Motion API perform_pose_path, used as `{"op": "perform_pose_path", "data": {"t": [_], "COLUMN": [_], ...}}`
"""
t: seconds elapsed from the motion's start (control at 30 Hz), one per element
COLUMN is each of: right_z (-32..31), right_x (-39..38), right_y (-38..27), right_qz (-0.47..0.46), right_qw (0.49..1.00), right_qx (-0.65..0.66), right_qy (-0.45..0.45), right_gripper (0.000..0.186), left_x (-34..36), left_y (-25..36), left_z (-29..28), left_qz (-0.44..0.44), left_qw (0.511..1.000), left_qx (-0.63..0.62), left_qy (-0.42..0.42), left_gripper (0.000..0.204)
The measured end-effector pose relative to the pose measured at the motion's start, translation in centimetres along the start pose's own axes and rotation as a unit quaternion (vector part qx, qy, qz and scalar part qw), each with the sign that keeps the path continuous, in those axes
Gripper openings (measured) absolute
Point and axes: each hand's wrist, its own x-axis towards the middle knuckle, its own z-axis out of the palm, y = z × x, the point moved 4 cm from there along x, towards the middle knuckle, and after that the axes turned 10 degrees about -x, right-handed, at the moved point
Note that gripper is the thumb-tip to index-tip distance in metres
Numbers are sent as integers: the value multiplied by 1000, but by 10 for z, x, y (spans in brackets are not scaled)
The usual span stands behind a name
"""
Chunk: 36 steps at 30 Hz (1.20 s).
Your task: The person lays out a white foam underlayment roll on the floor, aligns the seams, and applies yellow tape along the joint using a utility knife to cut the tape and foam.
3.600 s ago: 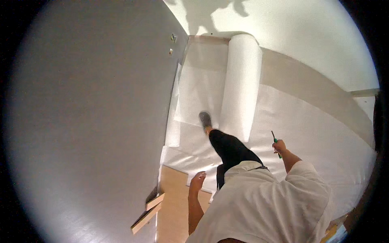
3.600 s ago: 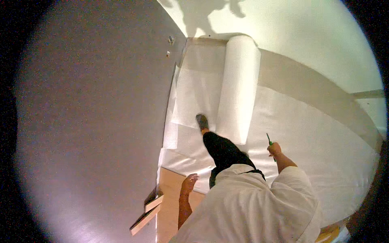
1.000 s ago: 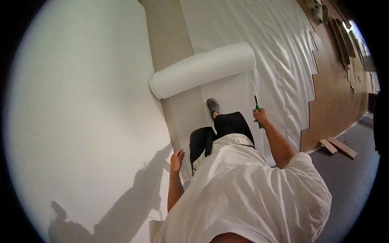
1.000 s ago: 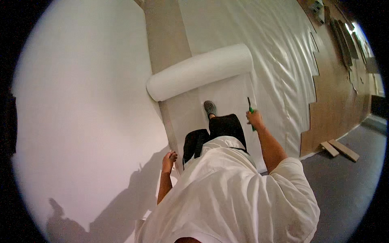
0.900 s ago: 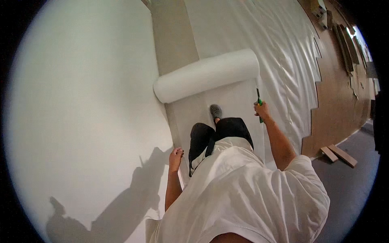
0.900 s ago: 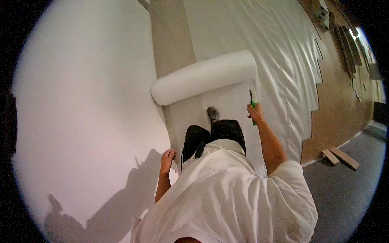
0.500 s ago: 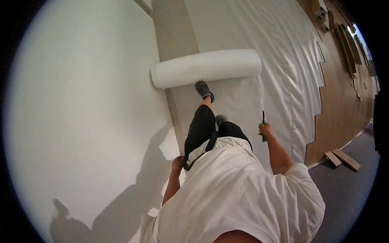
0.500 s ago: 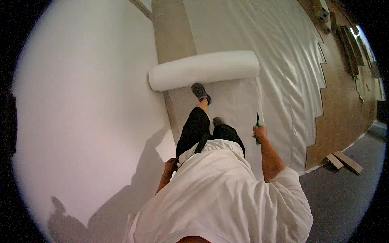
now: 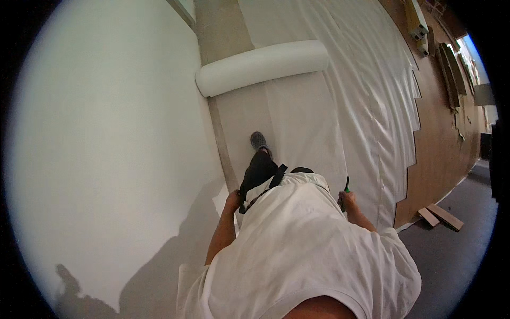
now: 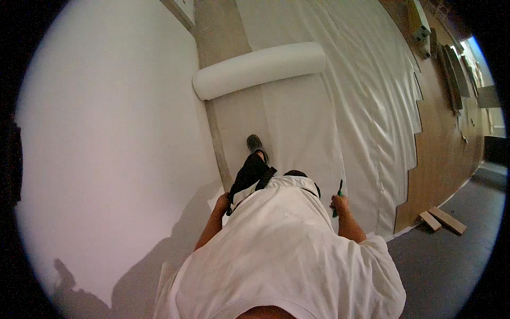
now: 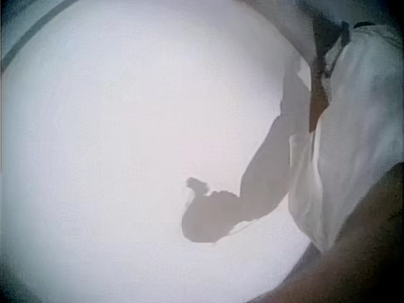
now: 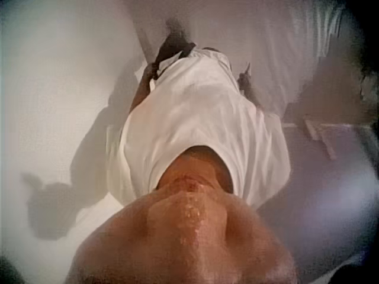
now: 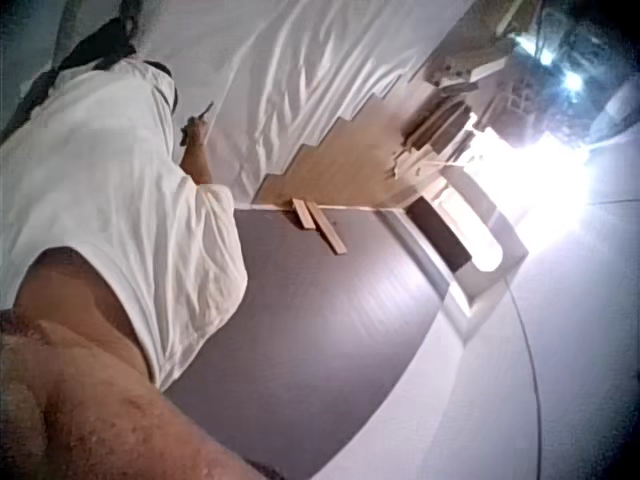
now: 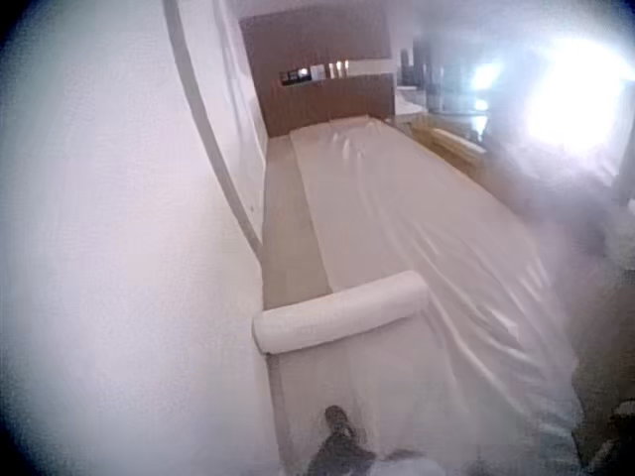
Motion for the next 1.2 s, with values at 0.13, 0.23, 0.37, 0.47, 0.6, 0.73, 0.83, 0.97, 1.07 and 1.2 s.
{"op": "perform_pose_path", "data": {"t": [0.13,0.23,0.37,0.47,0.6,0.73,0.83,0.97,1.07,1.2], "right_z": [56,105,129,135,136,122,146,193,199,223], "right_x": [-27,-78,-109,-96,-14,23,44,77,152,89], "right_y": [-149,-273,-345,-314,-216,-166,-193,-369,-506,-781], "right_qz": [-156,-280,-322,-245,-108,-26,10,66,-61,-224], "right_qw": [987,958,944,966,993,987,988,998,997,973], "right_qx": [-4,-60,-64,-77,13,-158,-152,-16,31,36], "right_qy": [-42,-4,-2,11,-53,-14,-20,-4,-42,-29], "right_gripper": [13,14,23,18,20,15,18,21,30,21], "left_x": [39,64,116,147,213,248,264,319,343,389], "left_y": [40,62,86,112,161,219,241,261,311,412], "left_z": [-77,-133,-206,-230,-249,-233,-232,-243,-258,-332], "left_qz": [-97,-83,-79,-59,-4,-14,-5,32,-36,-99], "left_qw": [930,954,979,978,979,979,984,997,986,987], "left_qx": [-353,-288,-188,-197,-206,-198,-164,-1,-8,-94], "left_qy": [-17,-5,-13,22,7,-39,-73,-64,-164,-90], "left_gripper": [34,32,33,33,34,36,36,34,34,34]}}
